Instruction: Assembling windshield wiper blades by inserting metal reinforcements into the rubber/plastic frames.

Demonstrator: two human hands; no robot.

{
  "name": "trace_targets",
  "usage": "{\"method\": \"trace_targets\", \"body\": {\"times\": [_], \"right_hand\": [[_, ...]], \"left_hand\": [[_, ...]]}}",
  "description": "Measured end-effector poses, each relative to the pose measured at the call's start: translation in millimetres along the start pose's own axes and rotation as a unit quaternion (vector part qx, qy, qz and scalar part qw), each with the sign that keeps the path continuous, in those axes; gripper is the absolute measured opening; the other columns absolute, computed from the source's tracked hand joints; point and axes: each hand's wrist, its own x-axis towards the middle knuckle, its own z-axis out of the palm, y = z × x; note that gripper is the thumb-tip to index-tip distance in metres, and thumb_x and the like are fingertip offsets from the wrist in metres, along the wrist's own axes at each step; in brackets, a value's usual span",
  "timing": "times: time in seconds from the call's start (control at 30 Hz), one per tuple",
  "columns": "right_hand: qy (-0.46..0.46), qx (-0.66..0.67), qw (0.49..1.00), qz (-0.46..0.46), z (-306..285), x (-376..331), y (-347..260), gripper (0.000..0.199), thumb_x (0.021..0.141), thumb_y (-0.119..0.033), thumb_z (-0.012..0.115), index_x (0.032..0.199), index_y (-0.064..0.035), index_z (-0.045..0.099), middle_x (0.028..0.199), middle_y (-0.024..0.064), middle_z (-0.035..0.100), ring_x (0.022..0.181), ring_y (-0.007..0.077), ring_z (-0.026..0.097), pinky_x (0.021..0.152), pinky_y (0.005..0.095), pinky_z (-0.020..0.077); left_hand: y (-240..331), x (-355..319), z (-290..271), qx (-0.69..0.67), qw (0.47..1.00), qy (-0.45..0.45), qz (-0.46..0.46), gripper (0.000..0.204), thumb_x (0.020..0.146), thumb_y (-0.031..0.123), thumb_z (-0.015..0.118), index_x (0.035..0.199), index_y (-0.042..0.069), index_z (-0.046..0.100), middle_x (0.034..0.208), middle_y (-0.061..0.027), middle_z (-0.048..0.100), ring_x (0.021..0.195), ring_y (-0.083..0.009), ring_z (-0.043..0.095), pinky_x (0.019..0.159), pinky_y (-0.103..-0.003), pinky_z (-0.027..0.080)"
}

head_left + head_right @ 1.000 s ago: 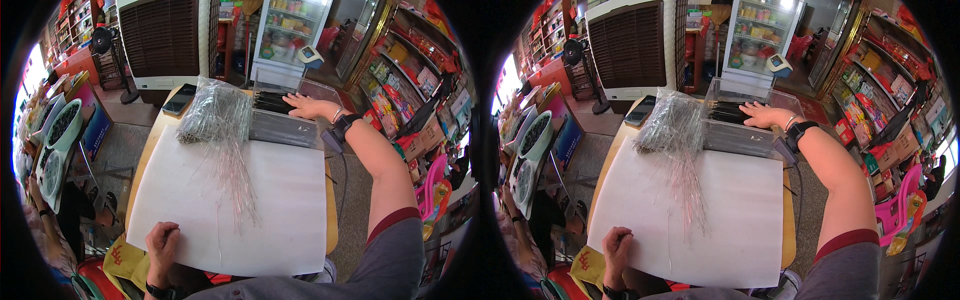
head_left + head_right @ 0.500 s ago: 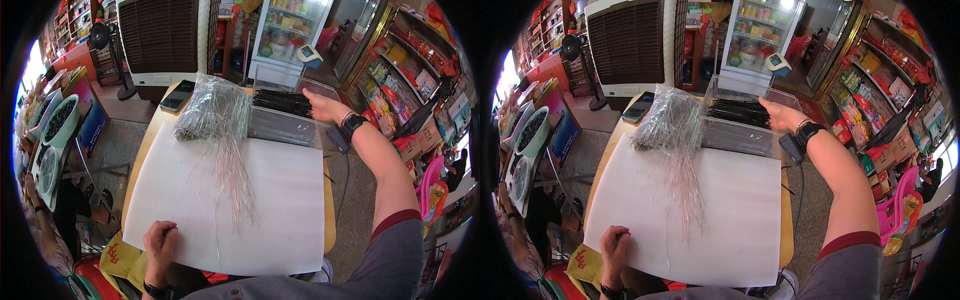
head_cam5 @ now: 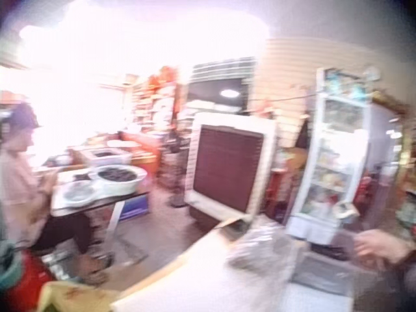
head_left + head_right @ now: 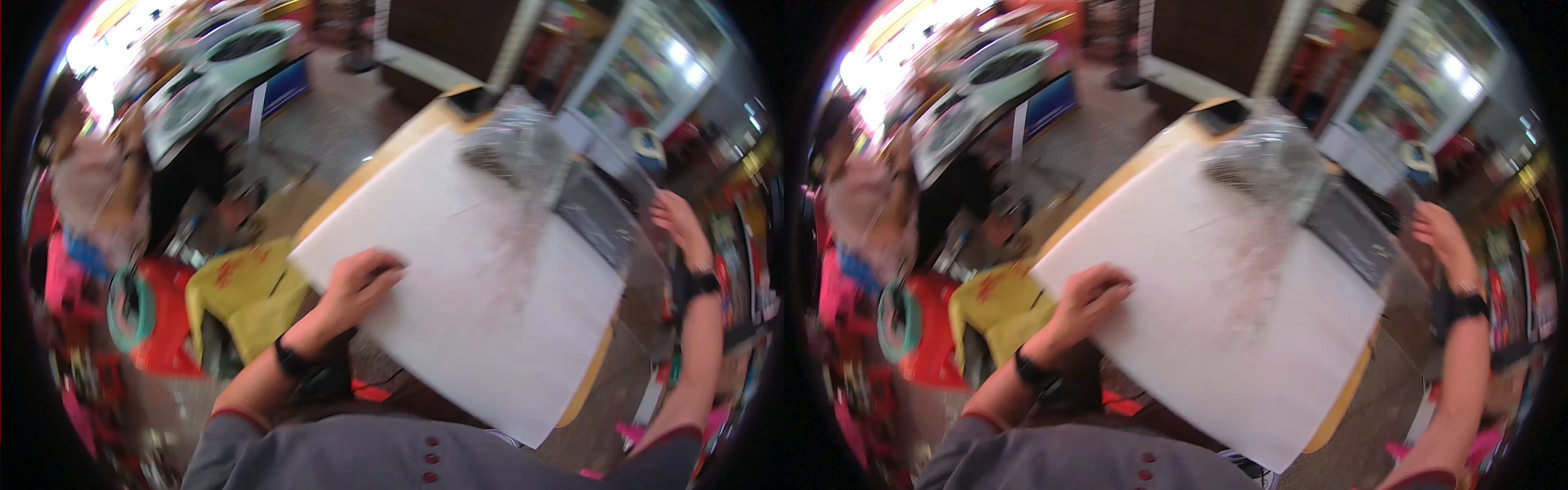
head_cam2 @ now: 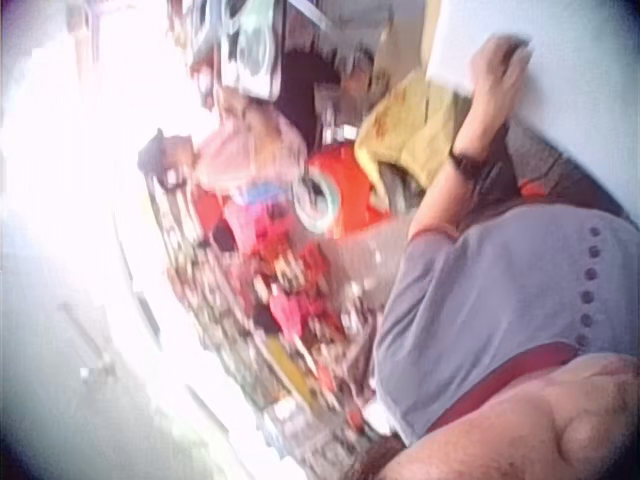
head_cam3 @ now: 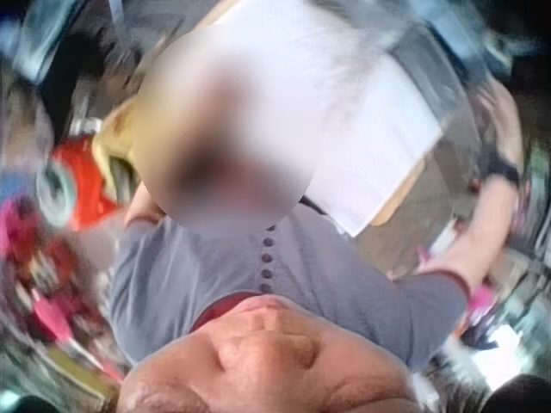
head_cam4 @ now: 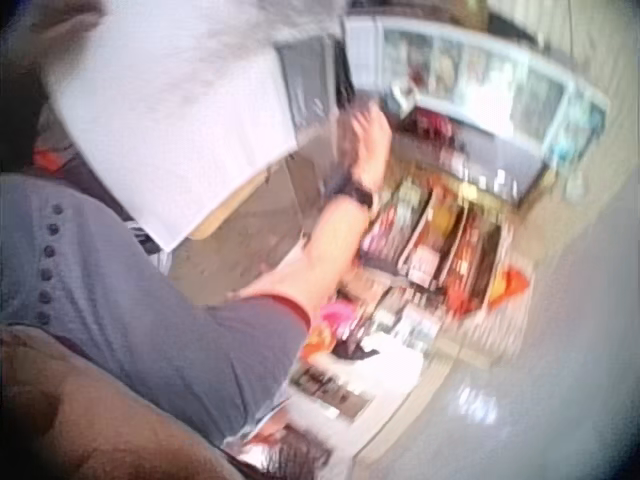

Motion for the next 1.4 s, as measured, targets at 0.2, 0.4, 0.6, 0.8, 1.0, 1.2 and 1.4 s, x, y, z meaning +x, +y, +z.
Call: {"method": "trace_targets", "body": {"times": [0.2,0.4,0.6,0.8,1.0,1.2,1.4], "right_hand": [[0.079,-0.113,0.959,-0.249,70,-77,-61,0.028,0.093,-0.019,0.052,0.115,-0.0031,0.058,0.104,0.0,0.058,0.095,0.0091,0.053,0.088,0.0229,0.0386],[-0.14,-0.145,0.906,-0.371,287,-239,-123,0.012,0.087,-0.002,0.052,0.096,0.0015,0.059,0.095,0.0065,0.058,0.094,0.0133,0.054,0.086,0.0254,0.0409],[-0.373,-0.191,0.836,-0.355,389,-317,-132,0.016,0.082,-0.002,0.06,0.097,0.0017,0.061,0.094,0.0143,0.062,0.083,0.0268,0.061,0.074,0.0328,0.0494],[-0.496,-0.164,0.788,-0.326,467,-350,-114,0.018,0.085,-0.007,0.058,0.102,0.0004,0.06,0.094,0.0149,0.061,0.085,0.0309,0.061,0.075,0.0355,0.0496],[-0.516,-0.122,0.771,-0.353,555,-364,-80,0.018,0.087,-0.011,0.057,0.101,0.0002,0.06,0.095,0.0157,0.061,0.087,0.0338,0.061,0.076,0.0385,0.049],[-0.359,-0.069,0.894,-0.258,649,-305,-45,0.019,0.084,-0.013,0.057,0.095,0.0027,0.062,0.09,0.0197,0.063,0.087,0.0357,0.062,0.076,0.0399,0.0484],[-0.335,-0.089,0.905,-0.244,710,-278,-17,0.019,0.083,-0.011,0.058,0.095,0.0036,0.061,0.094,0.0204,0.063,0.09,0.0341,0.061,0.08,0.0402,0.048]], "left_hand": [[12,-70,-40,0.05,0.988,0.125,0.079,0.013,0.086,0.008,0.063,0.098,0.002,0.061,0.088,-0.0082,0.062,0.081,-0.0174,0.061,0.07,-0.028,0.049],[-78,-179,-146,0.097,0.887,0.43,-0.14,0.021,0.087,0.01,0.061,0.105,-0.002,0.061,0.092,-0.0078,0.065,0.082,-0.0147,0.06,0.077,-0.026,0.048],[-213,-268,-210,0.118,0.765,0.491,-0.4,0.051,0.079,0.028,0.069,0.113,-0.008,0.054,0.105,-0.0194,0.062,0.094,-0.0263,0.059,0.083,-0.035,0.046],[-255,-250,-213,-0.271,0.776,0.363,-0.439,0.032,0.086,0.023,0.061,0.103,-0.003,0.063,0.09,-0.0099,0.064,0.079,-0.0198,0.061,0.067,-0.034,0.047],[-240,-201,-234,-0.192,0.83,0.31,-0.421,0.023,0.085,0.013,0.055,0.104,-0.001,0.059,0.084,-0.0086,0.057,0.07,-0.0215,0.057,0.054,-0.036,0.052],[-242,-233,-217,-0.195,0.838,0.282,-0.424,0.028,0.084,0.015,0.058,0.108,0.0,0.058,0.083,-0.0063,0.056,0.07,-0.0174,0.057,0.058,-0.035,0.056],[-248,-248,-208,-0.193,0.819,0.346,-0.415,0.025,0.083,0.014,0.057,0.103,-0.001,0.059,0.076,-0.0041,0.057,0.06,-0.0145,0.055,0.053,-0.029,0.051]]}}
